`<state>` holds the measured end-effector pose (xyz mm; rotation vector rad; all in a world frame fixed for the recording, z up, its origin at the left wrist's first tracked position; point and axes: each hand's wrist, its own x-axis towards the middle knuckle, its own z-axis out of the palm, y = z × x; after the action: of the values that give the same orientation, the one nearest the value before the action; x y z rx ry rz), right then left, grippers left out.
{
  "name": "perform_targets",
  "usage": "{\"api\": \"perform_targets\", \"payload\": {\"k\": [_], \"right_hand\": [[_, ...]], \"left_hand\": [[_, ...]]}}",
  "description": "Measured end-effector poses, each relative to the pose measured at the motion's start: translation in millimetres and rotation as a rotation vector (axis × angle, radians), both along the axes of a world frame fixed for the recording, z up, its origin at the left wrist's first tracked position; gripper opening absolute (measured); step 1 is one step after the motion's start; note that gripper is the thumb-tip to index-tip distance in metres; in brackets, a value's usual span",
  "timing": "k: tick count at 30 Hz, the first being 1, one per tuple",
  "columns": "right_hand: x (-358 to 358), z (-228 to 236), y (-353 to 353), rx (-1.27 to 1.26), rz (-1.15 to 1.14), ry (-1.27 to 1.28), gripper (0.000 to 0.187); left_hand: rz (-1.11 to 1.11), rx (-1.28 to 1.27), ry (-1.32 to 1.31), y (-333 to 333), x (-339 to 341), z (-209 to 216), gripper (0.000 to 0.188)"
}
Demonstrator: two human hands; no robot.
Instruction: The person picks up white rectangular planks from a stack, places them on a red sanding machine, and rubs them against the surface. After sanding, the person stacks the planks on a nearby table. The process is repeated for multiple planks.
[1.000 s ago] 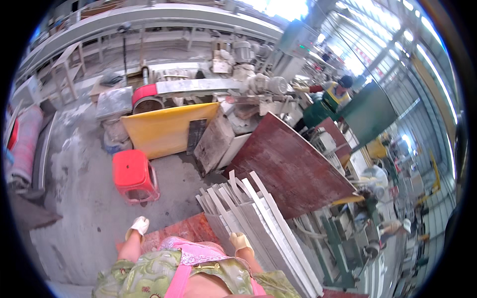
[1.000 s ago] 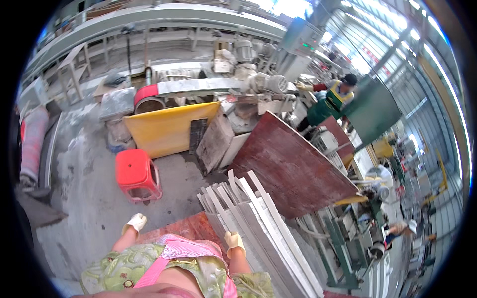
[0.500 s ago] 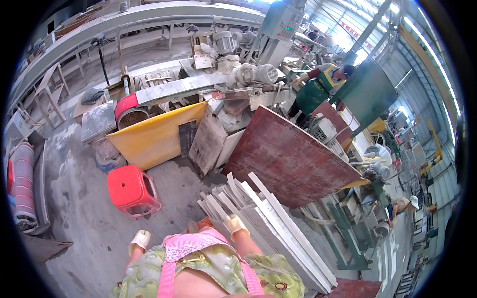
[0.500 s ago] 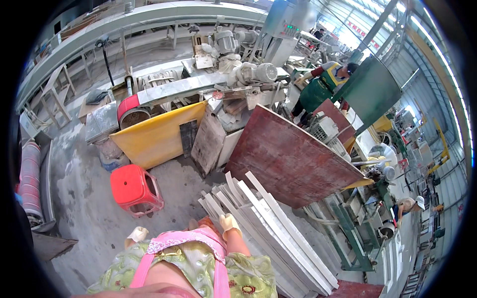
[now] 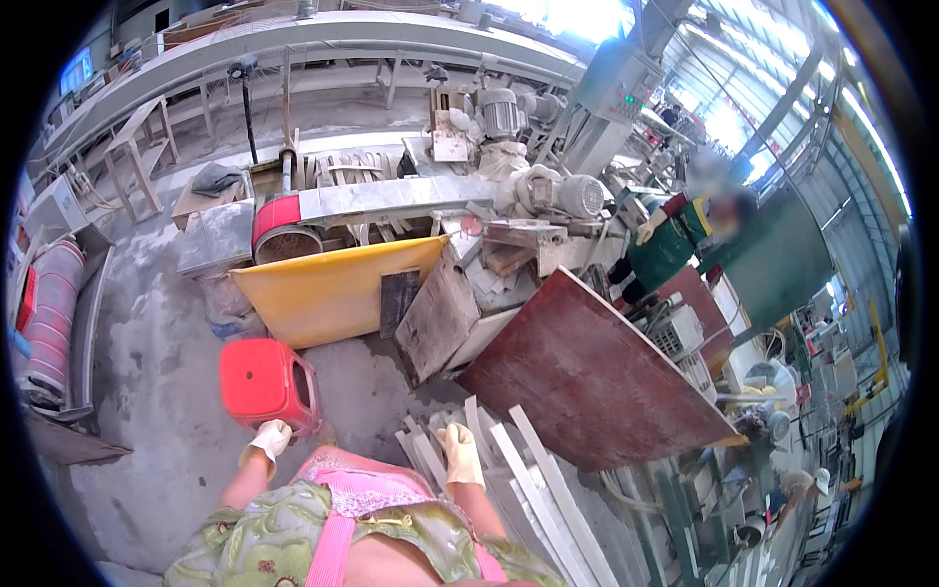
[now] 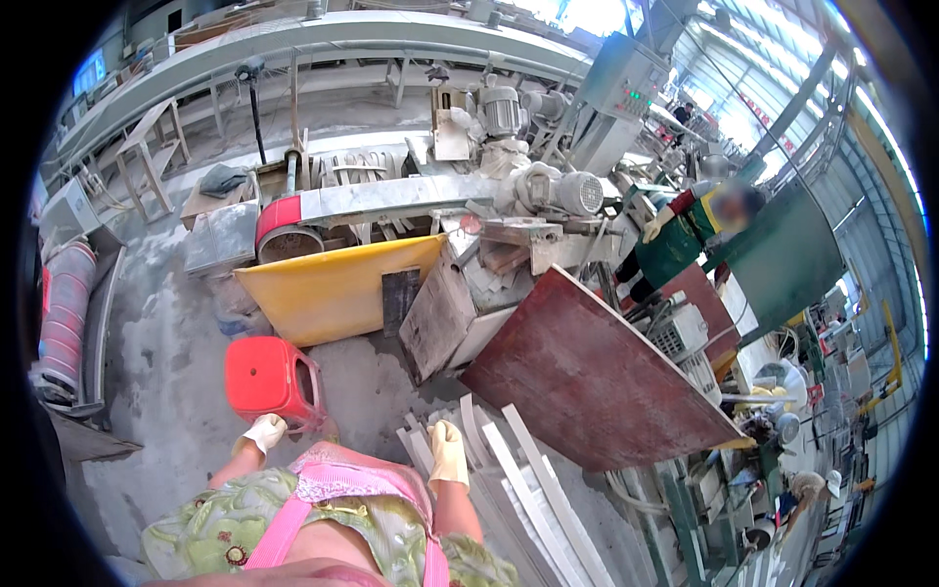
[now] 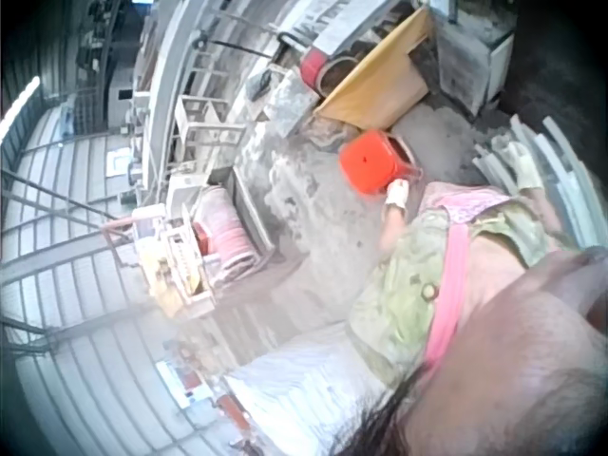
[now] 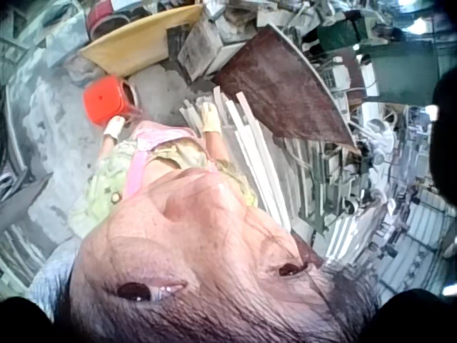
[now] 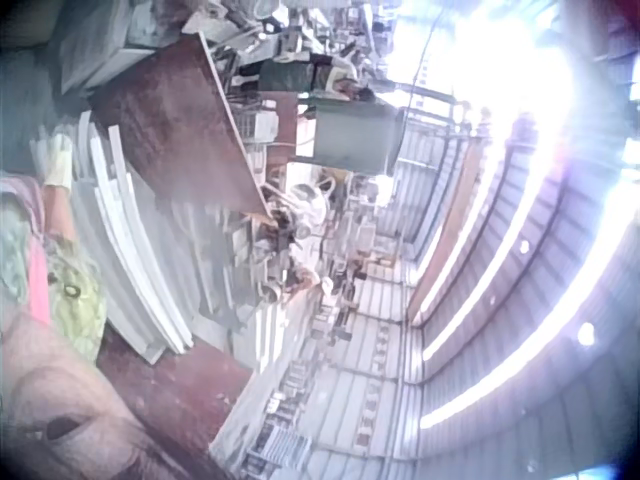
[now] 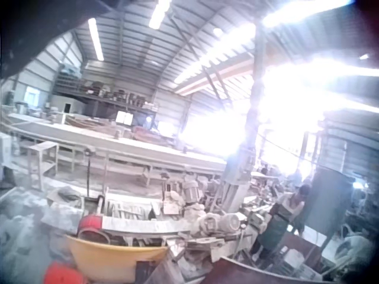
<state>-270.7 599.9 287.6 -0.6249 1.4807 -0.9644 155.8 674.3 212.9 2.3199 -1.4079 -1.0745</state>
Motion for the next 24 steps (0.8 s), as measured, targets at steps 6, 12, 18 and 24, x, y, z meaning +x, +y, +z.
{"api": "perform_targets", "payload": {"k": [6,12,18,24], "right_hand": [[43.8,-18.6,-39.5,-0.165,-0.085,0.044,0.045],[101.8,-99.9,-74.0,-0.2,-0.165,0.168,0.051],[140.7,-166.1,-115.2,-0.042,0.03,0.182,0.049],[174.7,-182.8,-204.6,-0.109,0.063,0.156,0.044]], "left_hand": [[-0.248,0.084,-0.071,-71.3,24.8,-70.8,0.042],[-0.432,-0.182,0.019,-174.4,37.6,-186.8,0.04],[-0.094,-0.231,0.258,-183.4,70.6,-127.4,0.041],[0.145,-0.57,0.151,-241.7,139.6,-128.2,0.031]]}}
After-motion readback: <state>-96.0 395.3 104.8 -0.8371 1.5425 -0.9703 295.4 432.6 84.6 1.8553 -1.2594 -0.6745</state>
